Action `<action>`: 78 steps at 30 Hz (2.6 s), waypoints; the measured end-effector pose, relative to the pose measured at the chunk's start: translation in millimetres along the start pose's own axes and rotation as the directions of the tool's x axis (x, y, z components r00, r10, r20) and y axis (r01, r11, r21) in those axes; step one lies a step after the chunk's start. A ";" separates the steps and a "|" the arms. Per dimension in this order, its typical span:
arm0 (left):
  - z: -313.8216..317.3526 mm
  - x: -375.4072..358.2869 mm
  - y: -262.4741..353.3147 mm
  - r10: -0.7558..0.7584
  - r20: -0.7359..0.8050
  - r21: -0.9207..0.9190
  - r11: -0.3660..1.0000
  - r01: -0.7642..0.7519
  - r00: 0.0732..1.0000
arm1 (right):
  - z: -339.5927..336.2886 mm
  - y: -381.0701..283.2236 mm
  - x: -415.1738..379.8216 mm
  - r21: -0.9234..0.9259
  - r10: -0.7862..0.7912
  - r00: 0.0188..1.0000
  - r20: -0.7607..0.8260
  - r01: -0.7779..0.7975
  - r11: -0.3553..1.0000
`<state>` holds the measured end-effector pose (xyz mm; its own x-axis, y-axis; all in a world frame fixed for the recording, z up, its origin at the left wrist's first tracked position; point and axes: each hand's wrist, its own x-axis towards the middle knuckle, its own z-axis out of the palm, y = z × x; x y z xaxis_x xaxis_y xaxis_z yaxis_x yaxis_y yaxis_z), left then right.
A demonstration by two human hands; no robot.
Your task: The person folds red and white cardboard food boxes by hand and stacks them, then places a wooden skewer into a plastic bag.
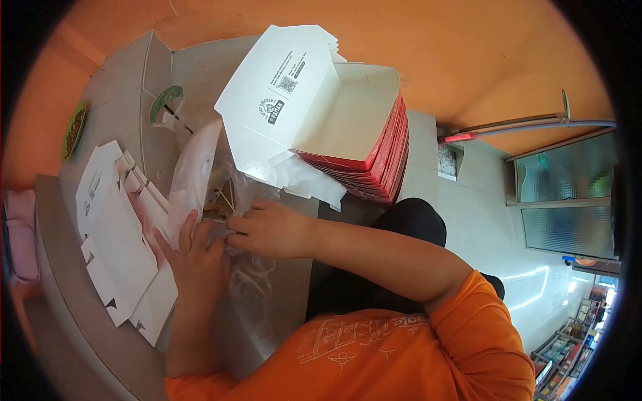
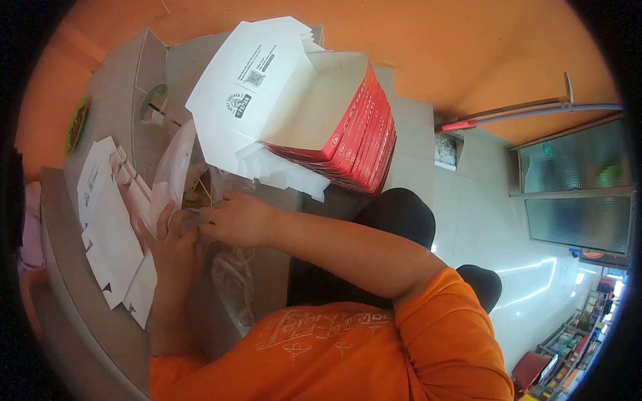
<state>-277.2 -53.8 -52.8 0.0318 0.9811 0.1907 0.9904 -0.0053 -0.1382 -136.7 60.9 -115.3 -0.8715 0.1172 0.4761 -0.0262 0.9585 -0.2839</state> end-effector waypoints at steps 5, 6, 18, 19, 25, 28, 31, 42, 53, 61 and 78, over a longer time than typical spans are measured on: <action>-3.2 -0.2 -1.9 -0.025 0.044 -0.038 0.999 0.026 0.999 | 4.5 4.3 -0.4 -0.017 -0.017 0.998 0.063 0.018 1.000; -5.1 1.0 -0.9 -0.023 0.045 -0.037 0.999 0.025 0.999 | 3.2 6.4 0.2 0.016 -0.032 0.997 0.068 0.031 0.999; 2.4 3.8 -1.8 -0.113 -0.136 -0.162 0.983 0.090 0.984 | -56.3 19.9 31.1 0.324 0.405 0.825 -0.395 -0.287 0.901; 3.4 3.4 -2.0 -0.114 -0.143 -0.162 0.983 0.090 0.983 | -51.8 20.8 31.0 0.301 0.392 0.844 -0.367 -0.291 0.908; 1.4 3.4 0.6 -0.101 -0.164 -0.141 0.987 0.078 0.981 | -36.7 22.0 31.8 0.271 0.293 0.884 -0.364 -0.201 0.941; 2.1 2.8 0.8 -0.106 -0.158 -0.141 0.987 0.083 0.982 | -34.2 22.7 29.3 0.272 0.322 0.906 -0.274 -0.248 0.930; 1.8 3.1 0.6 -0.111 -0.151 -0.135 0.987 0.090 0.982 | -41.0 21.6 31.8 0.302 0.365 0.885 -0.288 -0.277 0.912; 1.7 3.2 0.7 -0.094 -0.155 -0.150 0.986 0.071 0.983 | -54.9 10.9 36.7 0.244 0.234 0.853 -0.467 -0.130 0.961; -0.7 5.0 0.2 -0.135 -0.172 -0.205 0.974 0.098 0.976 | -45.4 4.3 38.3 0.354 0.269 0.850 -0.453 -0.106 0.929; 1.8 5.0 -0.5 -0.108 -0.208 -0.146 0.986 0.078 0.972 | -35.3 15.1 37.1 0.302 0.304 0.891 -0.337 -0.204 0.931; 5.0 2.5 -0.6 -0.142 -0.183 -0.175 0.978 0.109 0.973 | -38.8 22.1 84.9 0.225 0.253 0.964 -0.086 -0.228 0.947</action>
<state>-278.5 -50.4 -57.1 -0.0846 0.9197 0.3833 0.9961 0.0683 0.0558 -192.2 102.2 -48.8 -0.8045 0.3774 0.4587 0.0637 0.8226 -0.5651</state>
